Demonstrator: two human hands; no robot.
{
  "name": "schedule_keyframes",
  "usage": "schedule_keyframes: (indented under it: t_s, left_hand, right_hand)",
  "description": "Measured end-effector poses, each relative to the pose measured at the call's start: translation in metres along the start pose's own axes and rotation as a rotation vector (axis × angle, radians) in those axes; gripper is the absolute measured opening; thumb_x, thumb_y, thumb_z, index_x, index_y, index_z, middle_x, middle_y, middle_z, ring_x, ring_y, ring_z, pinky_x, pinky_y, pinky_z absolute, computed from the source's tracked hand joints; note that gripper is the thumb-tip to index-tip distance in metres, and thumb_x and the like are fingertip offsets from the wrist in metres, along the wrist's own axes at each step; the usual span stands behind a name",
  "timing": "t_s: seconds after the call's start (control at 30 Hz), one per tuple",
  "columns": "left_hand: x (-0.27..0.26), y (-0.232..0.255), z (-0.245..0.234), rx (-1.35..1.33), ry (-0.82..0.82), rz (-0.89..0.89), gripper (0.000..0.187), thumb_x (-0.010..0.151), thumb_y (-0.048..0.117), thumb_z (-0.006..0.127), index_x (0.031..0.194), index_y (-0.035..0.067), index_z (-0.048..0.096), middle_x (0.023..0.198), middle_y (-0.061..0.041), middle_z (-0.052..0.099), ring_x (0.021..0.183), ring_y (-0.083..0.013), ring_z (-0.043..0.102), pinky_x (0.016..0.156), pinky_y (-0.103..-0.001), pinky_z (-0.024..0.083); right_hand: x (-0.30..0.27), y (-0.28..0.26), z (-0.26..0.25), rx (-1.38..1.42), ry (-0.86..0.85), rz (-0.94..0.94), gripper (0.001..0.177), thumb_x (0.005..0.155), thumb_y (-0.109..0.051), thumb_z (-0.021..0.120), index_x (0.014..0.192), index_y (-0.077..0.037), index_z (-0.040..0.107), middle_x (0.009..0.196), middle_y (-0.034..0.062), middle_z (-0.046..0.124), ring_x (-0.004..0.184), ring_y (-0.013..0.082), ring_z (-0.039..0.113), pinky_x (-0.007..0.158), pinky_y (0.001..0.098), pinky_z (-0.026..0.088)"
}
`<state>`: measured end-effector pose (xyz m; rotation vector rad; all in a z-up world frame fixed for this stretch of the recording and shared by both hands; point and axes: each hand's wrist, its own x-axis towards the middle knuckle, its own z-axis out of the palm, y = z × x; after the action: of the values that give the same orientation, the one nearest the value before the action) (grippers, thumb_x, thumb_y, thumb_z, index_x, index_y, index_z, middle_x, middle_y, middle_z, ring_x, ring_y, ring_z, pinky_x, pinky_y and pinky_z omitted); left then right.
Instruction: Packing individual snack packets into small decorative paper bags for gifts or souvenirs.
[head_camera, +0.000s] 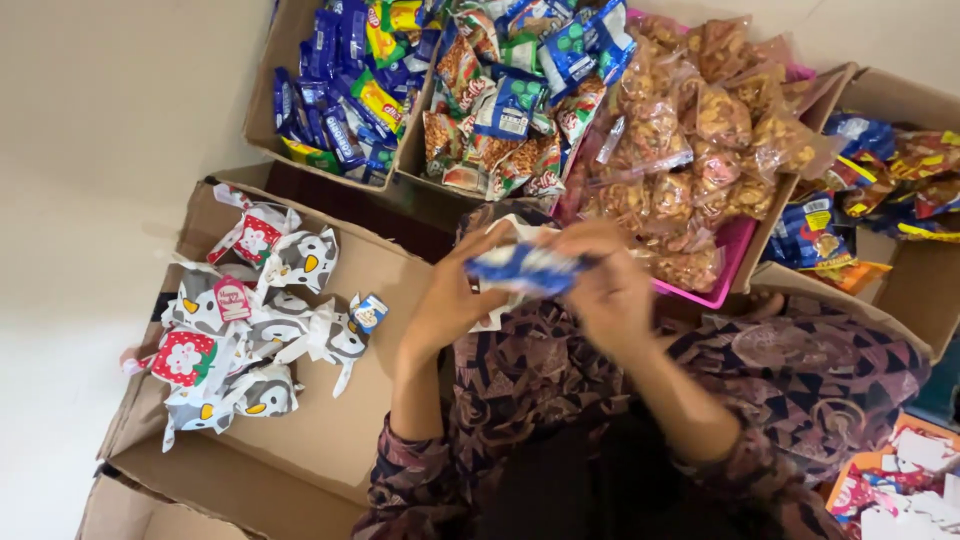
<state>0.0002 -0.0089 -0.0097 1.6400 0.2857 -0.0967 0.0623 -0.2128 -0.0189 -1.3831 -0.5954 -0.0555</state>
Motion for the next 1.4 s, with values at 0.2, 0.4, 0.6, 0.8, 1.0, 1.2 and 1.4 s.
schedule_keyframes:
  t_s: [0.2,0.4,0.6,0.8,1.0,1.2,1.4]
  left_hand:
    - [0.002,-0.015,-0.003,0.100,0.063,0.052,0.062,0.070,0.002,0.076,0.131,0.013,0.072,0.135,-0.008,0.069,0.123,-0.0228,0.065,0.100,-0.037,0.054]
    - [-0.009,0.000,0.006,0.261,0.207,0.177,0.055,0.075,-0.011,0.057,0.125,0.006,0.074,0.122,-0.017,0.071,0.113,-0.0330,0.070,0.096,-0.040,0.056]
    - [-0.016,0.006,0.049,0.606,0.419,0.467,0.043,0.079,-0.013,0.062,0.115,0.005,0.075,0.125,-0.011,0.066,0.113,-0.0316,0.070,0.090,-0.038,0.061]
    - [-0.027,0.015,0.044,0.376,0.237,0.253,0.060,0.084,-0.013,0.054,0.136,0.015,0.062,0.133,-0.008,0.055,0.075,-0.0272,0.073,0.067,-0.038,0.066]
    - [-0.021,0.016,0.034,0.062,0.348,0.145,0.058,0.080,-0.011,0.056,0.134,0.010,0.060,0.132,-0.016,0.055,0.113,-0.0358,0.067,0.084,-0.042,0.062]
    - [-0.018,0.007,0.036,0.008,0.258,0.118,0.062,0.079,-0.010,0.054,0.137,0.013,0.059,0.137,-0.019,0.055,0.089,-0.0361,0.074,0.066,-0.034,0.064]
    - [-0.013,0.012,0.023,-0.169,0.336,0.197,0.055,0.084,-0.010,0.051,0.134,0.010,0.062,0.139,-0.013,0.054,0.087,-0.0168,0.069,0.061,-0.024,0.061]
  right_hand:
    - [-0.021,0.042,0.021,-0.533,0.025,0.021,0.022,0.080,-0.004,0.077,0.096,-0.017,0.069,0.095,-0.0029,0.072,0.084,0.0207,0.073,0.077,0.0312,0.054]
    - [-0.035,0.050,0.015,-0.852,-0.155,-0.363,0.008,0.094,-0.006,0.062,0.095,-0.012,0.067,0.092,0.0032,0.058,0.078,0.0264,0.058,0.075,0.0345,0.051]
    - [-0.023,0.025,0.038,-1.207,-0.342,-0.202,0.012,0.090,-0.002,0.061,0.101,-0.003,0.063,0.092,0.0131,0.058,0.089,0.0325,0.059,0.078,0.0388,0.048]
    - [0.015,0.042,0.025,-0.910,-0.180,-0.011,0.030,0.074,0.005,0.067,0.096,-0.008,0.052,0.090,0.0148,0.053,0.083,0.0421,0.062,0.073,0.0488,0.052]
    - [-0.025,0.046,0.048,-0.921,-0.383,-0.153,0.029,0.084,-0.003,0.069,0.113,-0.005,0.063,0.106,0.0158,0.060,0.102,0.0364,0.064,0.089,0.0400,0.054]
    - [0.000,0.044,0.033,-1.090,-0.330,-0.274,0.012,0.090,-0.032,0.073,0.096,-0.023,0.069,0.115,0.0050,0.055,0.111,0.0320,0.053,0.086,0.0404,0.042]
    - [0.024,0.086,0.046,-1.047,-0.346,-0.342,0.012,0.093,-0.018,0.070,0.104,-0.020,0.073,0.121,0.0055,0.066,0.114,0.0318,0.062,0.087,0.0356,0.052]
